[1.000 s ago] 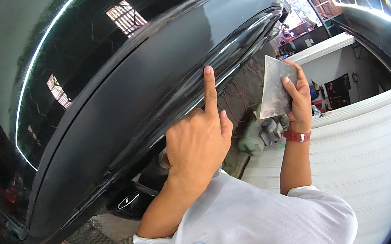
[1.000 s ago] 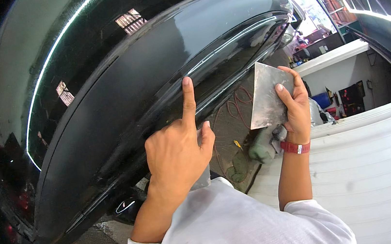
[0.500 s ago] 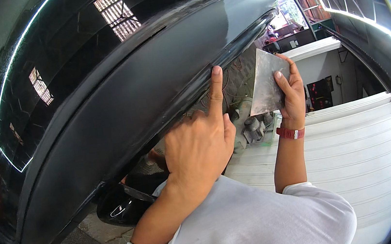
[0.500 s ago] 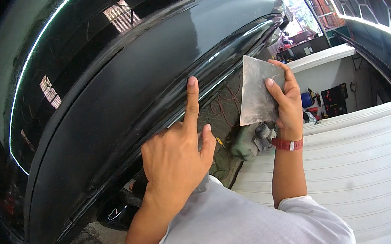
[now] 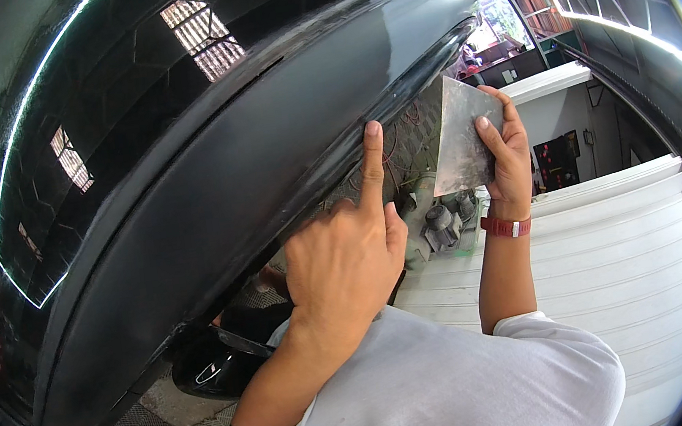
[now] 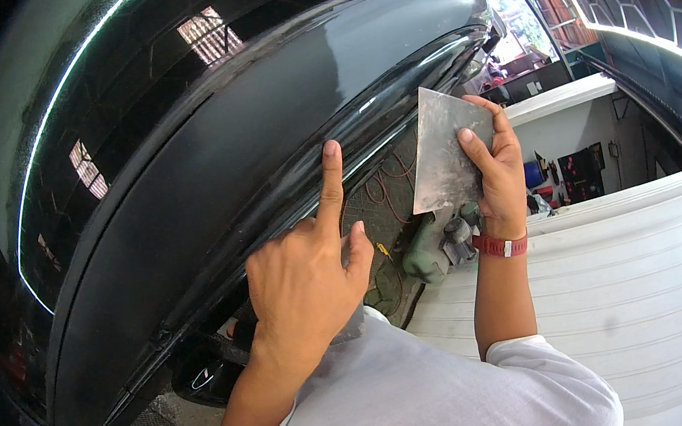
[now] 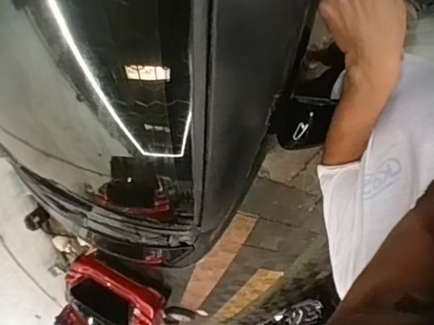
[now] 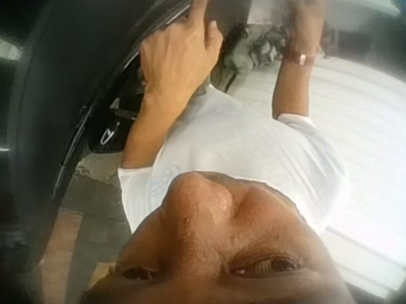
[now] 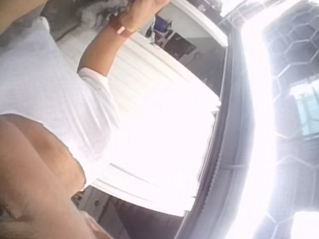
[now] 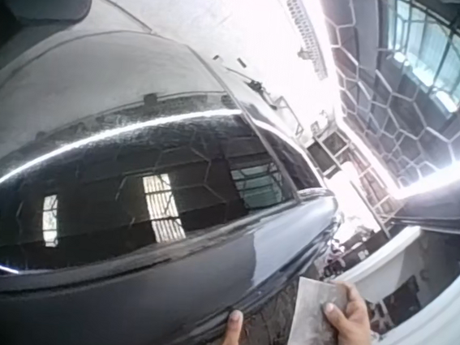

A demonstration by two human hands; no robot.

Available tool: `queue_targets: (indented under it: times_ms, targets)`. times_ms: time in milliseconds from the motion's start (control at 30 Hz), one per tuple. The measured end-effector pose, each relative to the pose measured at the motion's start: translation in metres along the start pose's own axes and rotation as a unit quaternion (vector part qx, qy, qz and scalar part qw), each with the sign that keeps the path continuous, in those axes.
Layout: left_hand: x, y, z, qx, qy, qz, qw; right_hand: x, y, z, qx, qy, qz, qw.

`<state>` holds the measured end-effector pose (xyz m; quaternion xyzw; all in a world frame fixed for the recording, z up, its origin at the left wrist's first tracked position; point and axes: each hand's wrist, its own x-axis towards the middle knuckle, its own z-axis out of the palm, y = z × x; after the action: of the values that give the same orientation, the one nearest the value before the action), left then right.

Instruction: The person sands the black exterior surface of a car with pieces of sandpaper, then applies a white substance from a container onto the sandpaper using a small flat tool.

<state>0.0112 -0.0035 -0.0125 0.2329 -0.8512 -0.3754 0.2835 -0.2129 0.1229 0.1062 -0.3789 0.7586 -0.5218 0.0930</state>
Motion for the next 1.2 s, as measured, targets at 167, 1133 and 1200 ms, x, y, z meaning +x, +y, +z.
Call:
queue_targets:
  times_ms: [167,1133,1200]
  targets:
    - [0.0019,0.0004,-0.0011,0.012,-0.013,-0.013,1.000,-0.0017,-0.0003,0.0048,0.015,0.009,-0.004,1.000]
    - [0.0074,-0.0006,0.0075,0.020,0.044,-0.010,0.999,-0.0062,-0.0032,0.0069,0.022,-0.002,-0.024,0.999]
    - [0.0091,0.0027,0.0060,0.017,0.046,-0.010,0.999,-0.0029,-0.0021,0.0049,0.034,-0.013,-0.033,0.999]
